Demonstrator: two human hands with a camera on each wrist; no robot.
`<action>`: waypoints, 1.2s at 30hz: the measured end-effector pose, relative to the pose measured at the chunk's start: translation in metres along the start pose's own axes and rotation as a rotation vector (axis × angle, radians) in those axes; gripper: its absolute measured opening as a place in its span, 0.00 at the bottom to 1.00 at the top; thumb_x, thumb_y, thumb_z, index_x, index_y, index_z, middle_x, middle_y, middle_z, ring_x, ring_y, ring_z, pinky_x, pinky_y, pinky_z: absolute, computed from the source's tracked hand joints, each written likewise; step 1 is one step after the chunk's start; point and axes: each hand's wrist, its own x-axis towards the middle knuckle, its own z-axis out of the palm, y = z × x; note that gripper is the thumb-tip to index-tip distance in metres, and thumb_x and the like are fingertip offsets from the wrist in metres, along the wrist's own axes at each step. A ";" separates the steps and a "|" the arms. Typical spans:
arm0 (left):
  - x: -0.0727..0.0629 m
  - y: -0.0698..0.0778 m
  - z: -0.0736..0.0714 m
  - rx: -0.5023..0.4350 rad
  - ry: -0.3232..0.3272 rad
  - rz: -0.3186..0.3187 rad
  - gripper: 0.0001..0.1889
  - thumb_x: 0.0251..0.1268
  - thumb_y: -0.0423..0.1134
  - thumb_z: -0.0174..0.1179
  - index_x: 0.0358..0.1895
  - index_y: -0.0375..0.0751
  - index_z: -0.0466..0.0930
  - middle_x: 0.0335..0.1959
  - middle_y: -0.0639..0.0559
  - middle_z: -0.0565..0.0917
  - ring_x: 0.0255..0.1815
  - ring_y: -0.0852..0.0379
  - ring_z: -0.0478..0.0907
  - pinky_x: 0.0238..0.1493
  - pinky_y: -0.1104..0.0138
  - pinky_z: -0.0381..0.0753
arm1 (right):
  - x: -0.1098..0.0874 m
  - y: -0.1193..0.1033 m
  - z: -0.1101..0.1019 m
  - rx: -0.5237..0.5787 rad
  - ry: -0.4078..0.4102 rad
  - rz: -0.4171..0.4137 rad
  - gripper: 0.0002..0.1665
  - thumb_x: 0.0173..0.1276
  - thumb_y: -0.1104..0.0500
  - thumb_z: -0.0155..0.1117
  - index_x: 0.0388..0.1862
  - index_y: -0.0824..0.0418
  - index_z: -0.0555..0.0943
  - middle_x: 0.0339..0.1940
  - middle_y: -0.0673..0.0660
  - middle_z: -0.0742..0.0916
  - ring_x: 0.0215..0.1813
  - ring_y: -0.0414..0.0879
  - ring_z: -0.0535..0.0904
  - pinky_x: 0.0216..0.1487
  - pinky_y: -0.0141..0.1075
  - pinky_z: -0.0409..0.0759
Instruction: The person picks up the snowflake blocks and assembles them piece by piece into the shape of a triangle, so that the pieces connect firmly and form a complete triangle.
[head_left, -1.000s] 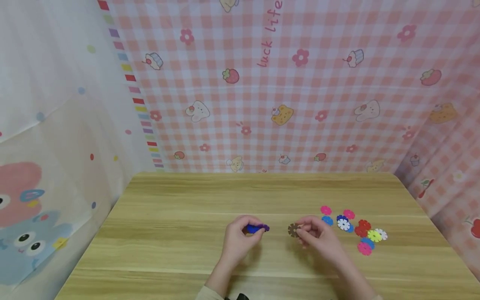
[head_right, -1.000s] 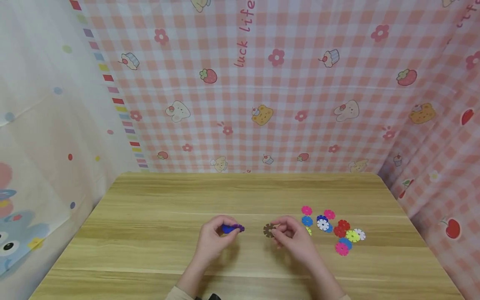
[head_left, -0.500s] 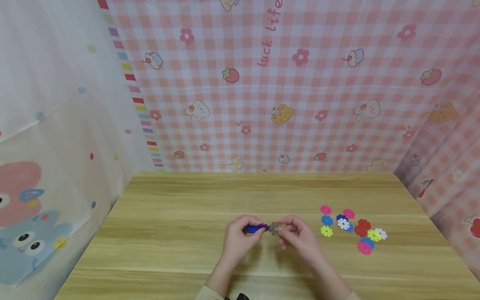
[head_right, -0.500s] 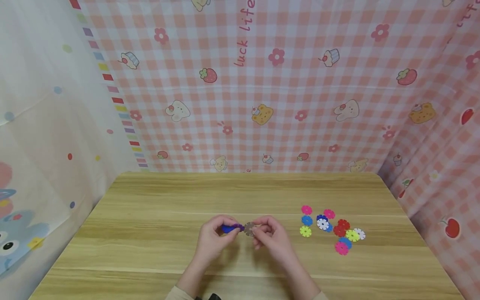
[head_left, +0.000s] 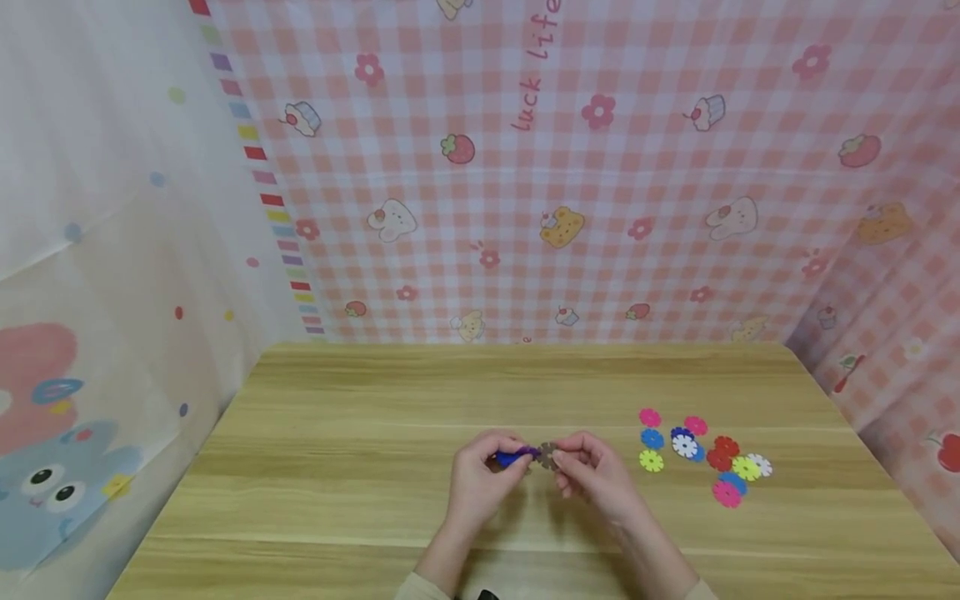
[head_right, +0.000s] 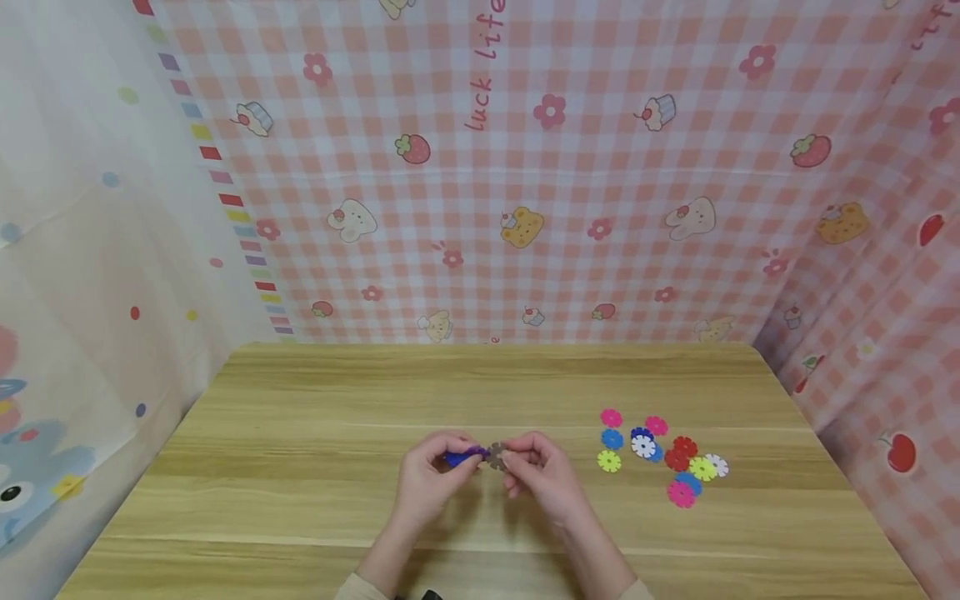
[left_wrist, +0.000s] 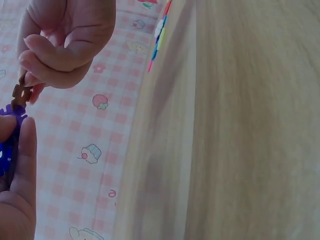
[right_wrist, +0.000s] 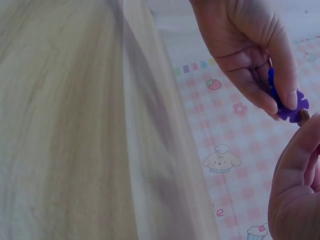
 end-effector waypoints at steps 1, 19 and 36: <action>0.000 0.000 0.000 -0.011 0.000 0.004 0.06 0.51 0.20 0.69 0.31 0.31 0.84 0.38 0.41 0.85 0.36 0.58 0.83 0.35 0.67 0.85 | 0.000 0.000 0.000 0.004 -0.003 0.002 0.07 0.69 0.70 0.60 0.45 0.68 0.75 0.33 0.54 0.84 0.28 0.38 0.78 0.30 0.26 0.79; -0.001 0.002 0.003 -0.019 0.001 0.035 0.07 0.53 0.21 0.68 0.32 0.33 0.83 0.37 0.43 0.86 0.40 0.48 0.84 0.40 0.67 0.85 | 0.002 -0.005 0.004 -0.019 0.020 -0.023 0.07 0.69 0.71 0.58 0.45 0.71 0.75 0.32 0.55 0.83 0.27 0.39 0.78 0.29 0.28 0.79; 0.003 0.003 -0.010 0.251 -0.181 0.088 0.21 0.47 0.35 0.78 0.48 0.44 0.85 0.40 0.56 0.82 0.40 0.58 0.79 0.47 0.66 0.81 | 0.004 -0.002 0.005 -0.154 0.035 0.005 0.07 0.66 0.68 0.65 0.41 0.70 0.79 0.30 0.53 0.84 0.27 0.39 0.73 0.30 0.28 0.75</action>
